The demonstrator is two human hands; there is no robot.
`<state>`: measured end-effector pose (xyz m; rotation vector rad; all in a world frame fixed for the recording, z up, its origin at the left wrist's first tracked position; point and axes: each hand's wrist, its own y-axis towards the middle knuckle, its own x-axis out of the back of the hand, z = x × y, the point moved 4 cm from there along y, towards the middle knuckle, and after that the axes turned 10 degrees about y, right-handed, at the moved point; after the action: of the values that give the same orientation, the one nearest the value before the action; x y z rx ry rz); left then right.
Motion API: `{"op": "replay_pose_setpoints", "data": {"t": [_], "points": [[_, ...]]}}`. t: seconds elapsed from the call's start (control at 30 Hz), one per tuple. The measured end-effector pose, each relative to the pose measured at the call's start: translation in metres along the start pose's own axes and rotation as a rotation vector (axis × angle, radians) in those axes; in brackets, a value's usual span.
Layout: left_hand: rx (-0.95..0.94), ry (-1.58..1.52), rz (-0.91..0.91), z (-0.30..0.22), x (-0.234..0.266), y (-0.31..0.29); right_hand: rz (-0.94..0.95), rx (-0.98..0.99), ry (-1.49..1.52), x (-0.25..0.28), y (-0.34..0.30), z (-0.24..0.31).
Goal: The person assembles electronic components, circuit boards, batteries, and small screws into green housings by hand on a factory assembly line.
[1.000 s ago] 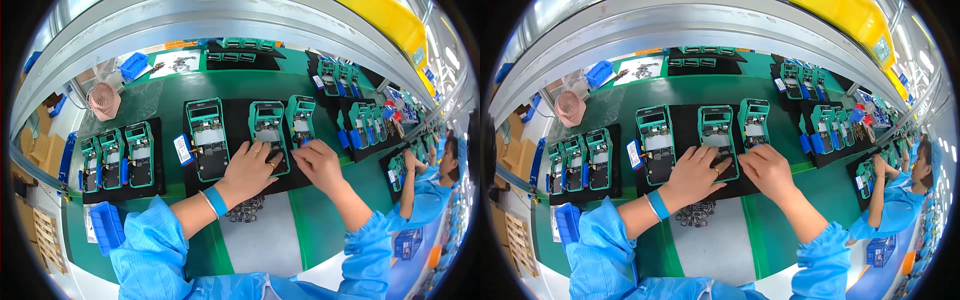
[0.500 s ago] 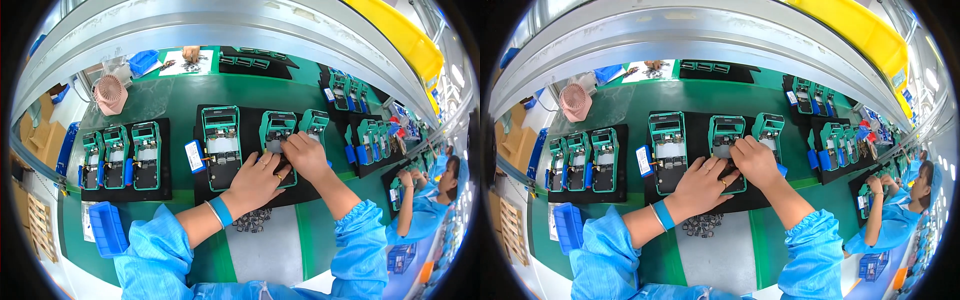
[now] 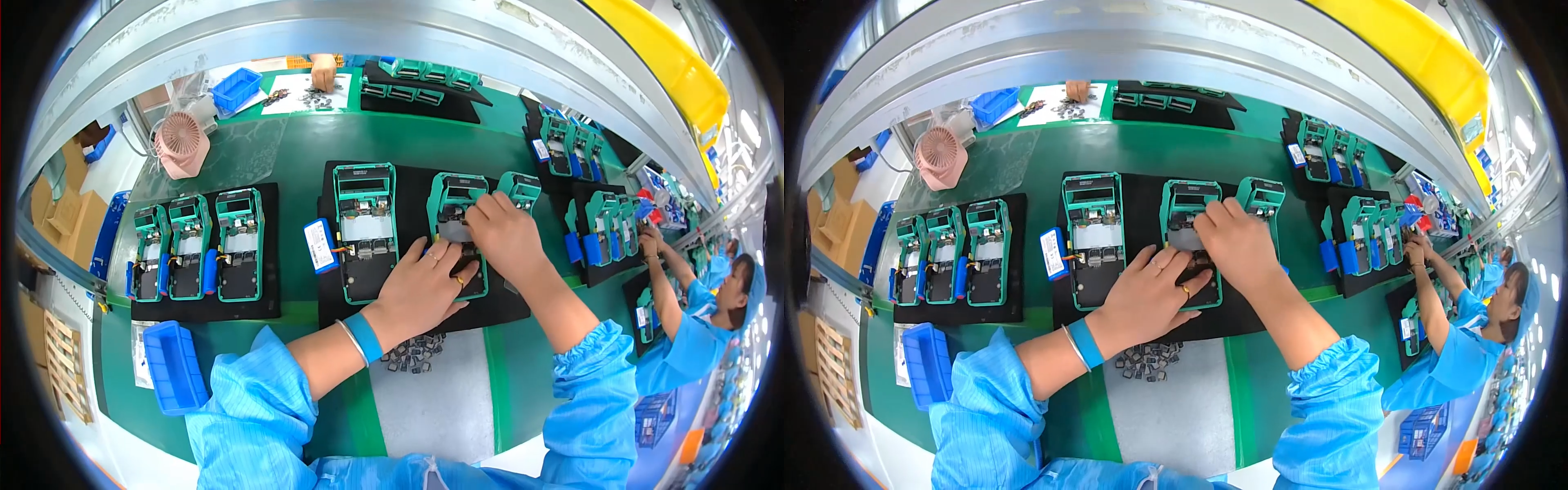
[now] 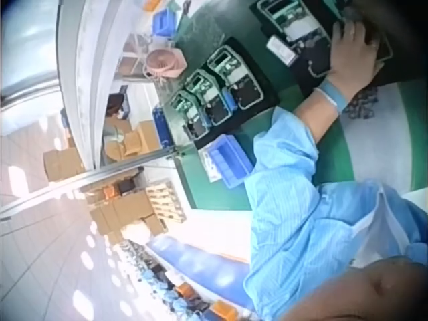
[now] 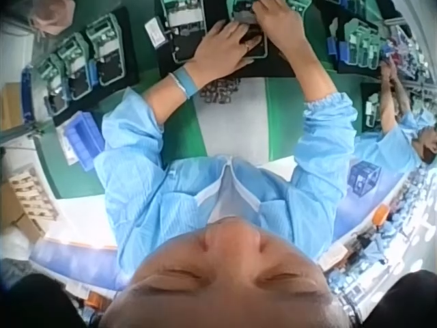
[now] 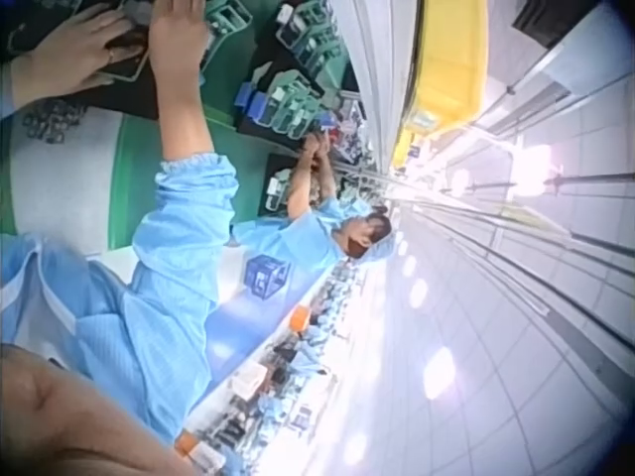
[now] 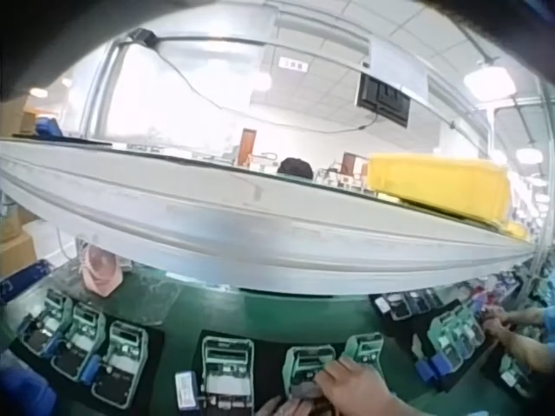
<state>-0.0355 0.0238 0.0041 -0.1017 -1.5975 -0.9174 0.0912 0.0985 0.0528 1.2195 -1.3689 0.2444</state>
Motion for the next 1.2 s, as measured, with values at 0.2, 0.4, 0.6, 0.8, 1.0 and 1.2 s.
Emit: {"op": "replay_pose_setpoints", "data": {"t": [0.2,0.4,0.6,0.8,1.0,1.2], "points": [[-0.021,0.027,-0.025,0.004,0.001,0.008,-0.028,-0.11,-0.024,0.007,0.002,0.0],[0.029,0.058,-0.004,0.025,0.006,-0.008,-0.08,-0.213,0.57,0.039,-0.057,0.075],[0.021,-0.006,0.017,0.019,0.009,-0.008,0.199,-0.242,0.676,0.012,-0.125,0.143],[0.01,0.019,0.013,0.007,0.014,0.0,0.187,-0.212,0.591,0.0,-0.139,0.149],[-0.11,-0.012,-0.017,-0.036,0.014,0.035,0.061,-0.478,0.7,0.013,-0.146,0.133],[-0.116,-0.046,-0.085,-0.074,-0.02,0.093,0.247,-0.603,0.554,0.006,-0.167,0.13]]}}
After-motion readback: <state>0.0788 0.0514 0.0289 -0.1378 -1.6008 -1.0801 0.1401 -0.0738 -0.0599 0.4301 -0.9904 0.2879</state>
